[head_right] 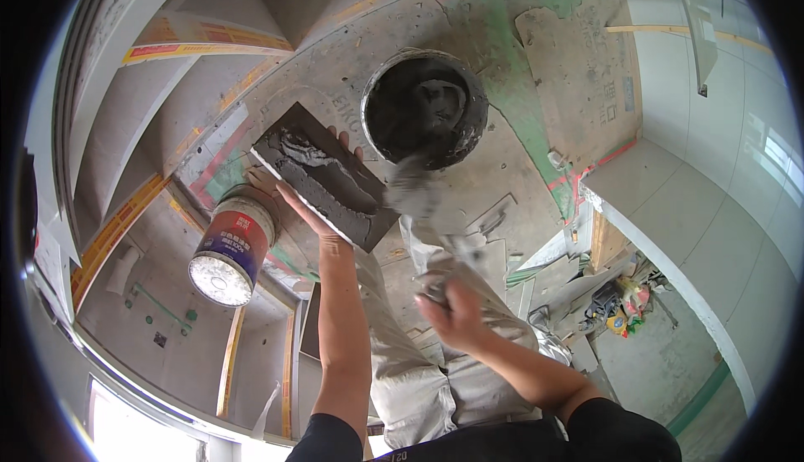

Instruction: Apply mortar to ceramic tiles and install them on a wall surface.

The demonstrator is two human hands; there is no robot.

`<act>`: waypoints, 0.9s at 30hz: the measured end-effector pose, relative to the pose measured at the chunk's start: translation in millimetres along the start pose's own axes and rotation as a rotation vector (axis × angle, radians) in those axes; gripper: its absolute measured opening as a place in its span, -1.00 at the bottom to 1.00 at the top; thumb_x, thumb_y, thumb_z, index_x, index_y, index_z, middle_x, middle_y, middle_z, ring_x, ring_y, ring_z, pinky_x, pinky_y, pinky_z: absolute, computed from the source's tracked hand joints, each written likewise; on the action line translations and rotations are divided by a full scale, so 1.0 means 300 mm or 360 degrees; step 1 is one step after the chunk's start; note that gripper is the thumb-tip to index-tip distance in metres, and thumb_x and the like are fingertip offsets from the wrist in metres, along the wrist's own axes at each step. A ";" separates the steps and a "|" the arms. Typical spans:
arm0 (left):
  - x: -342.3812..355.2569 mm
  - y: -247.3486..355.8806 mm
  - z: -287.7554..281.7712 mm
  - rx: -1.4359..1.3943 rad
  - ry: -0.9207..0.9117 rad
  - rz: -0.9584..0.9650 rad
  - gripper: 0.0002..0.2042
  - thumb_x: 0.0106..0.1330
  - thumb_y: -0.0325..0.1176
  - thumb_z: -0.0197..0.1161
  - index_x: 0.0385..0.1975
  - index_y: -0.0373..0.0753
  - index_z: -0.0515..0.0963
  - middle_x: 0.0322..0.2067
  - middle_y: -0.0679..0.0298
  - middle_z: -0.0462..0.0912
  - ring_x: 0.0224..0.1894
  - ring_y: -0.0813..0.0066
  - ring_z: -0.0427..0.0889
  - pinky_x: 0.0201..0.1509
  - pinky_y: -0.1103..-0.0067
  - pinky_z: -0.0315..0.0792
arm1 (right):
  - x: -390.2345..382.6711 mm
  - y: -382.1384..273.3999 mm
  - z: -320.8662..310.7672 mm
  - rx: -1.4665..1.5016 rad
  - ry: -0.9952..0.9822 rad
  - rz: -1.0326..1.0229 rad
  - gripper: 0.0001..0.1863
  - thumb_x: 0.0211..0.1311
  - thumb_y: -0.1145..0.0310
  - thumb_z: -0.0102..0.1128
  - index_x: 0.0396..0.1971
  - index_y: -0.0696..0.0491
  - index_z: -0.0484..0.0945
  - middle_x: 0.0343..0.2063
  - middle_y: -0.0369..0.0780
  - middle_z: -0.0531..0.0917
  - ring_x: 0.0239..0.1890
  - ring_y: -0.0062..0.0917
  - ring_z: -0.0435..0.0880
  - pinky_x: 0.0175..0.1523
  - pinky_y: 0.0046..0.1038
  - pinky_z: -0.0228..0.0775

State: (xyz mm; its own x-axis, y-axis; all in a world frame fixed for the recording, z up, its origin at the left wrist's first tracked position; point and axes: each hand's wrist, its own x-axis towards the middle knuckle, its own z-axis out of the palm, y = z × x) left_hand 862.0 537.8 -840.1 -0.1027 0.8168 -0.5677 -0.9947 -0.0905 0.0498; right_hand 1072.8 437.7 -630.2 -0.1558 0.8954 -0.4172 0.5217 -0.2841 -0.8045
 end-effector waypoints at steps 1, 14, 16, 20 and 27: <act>0.003 -0.013 0.008 0.0001 0.0006 0.0008 0.02 0.50 0.59 0.10 0.79 0.02 0.22 0.67 -0.03 0.38 0.69 -0.16 0.34 0.77 -0.14 0.20 | -0.018 0.047 0.053 -0.0004 -0.0002 -0.0007 -0.81 0.62 0.30 0.40 -0.08 0.11 0.64 -0.54 -0.32 0.67 -0.55 -0.57 0.61 -0.39 -0.34 0.45; -0.066 -0.017 0.006 -0.0121 0.0027 -0.0157 0.00 0.53 0.55 0.07 0.76 -0.06 0.23 0.60 -0.06 0.46 0.62 -0.22 0.45 0.64 -0.17 0.41 | 0.177 0.378 -0.255 -0.0412 -0.0161 0.0392 -0.67 0.71 0.14 0.31 -0.19 0.09 0.53 -0.51 -0.09 0.68 -0.47 -0.13 0.74 -0.36 -0.14 0.48; -0.102 0.007 -0.018 0.0086 0.0082 -0.0166 -0.04 0.56 0.51 0.06 0.77 -0.03 0.23 0.63 -0.09 0.42 0.61 -0.18 0.47 0.65 -0.15 0.40 | 0.301 0.529 -0.245 -0.0803 -0.0075 0.0016 -0.68 0.67 0.14 0.35 -0.17 0.08 0.54 -0.42 -0.05 0.73 -0.39 0.01 0.76 -0.34 -0.06 0.51; -0.199 0.056 -0.057 0.0078 0.0167 -0.0172 -0.02 0.57 0.51 0.03 0.78 -0.07 0.20 0.65 -0.10 0.39 0.61 -0.22 0.46 0.62 -0.18 0.44 | 0.425 0.780 -0.123 -0.1168 -0.0040 -0.0145 -0.70 0.55 0.15 0.44 -0.02 0.03 0.59 -0.21 -0.08 0.73 -0.31 0.03 0.78 -0.24 0.00 0.62; -0.286 0.044 -0.066 -0.0015 0.0226 -0.0316 -0.02 0.56 0.50 0.09 0.78 -0.10 0.21 0.64 -0.12 0.40 0.59 -0.24 0.48 0.65 -0.15 0.42 | 0.293 1.083 -0.045 -0.1232 0.0120 0.0159 -0.63 0.46 0.26 0.44 0.17 -0.02 0.61 -0.12 -0.06 0.70 -0.01 0.01 0.75 0.00 0.07 0.62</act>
State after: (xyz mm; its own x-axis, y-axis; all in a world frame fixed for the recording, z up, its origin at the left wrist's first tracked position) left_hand 858.0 455.3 -807.0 0.0979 0.7310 -0.6754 -0.9950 0.0581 -0.0814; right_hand 1240.0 428.9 -922.5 -0.0345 0.9070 -0.4198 0.9709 -0.0691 -0.2292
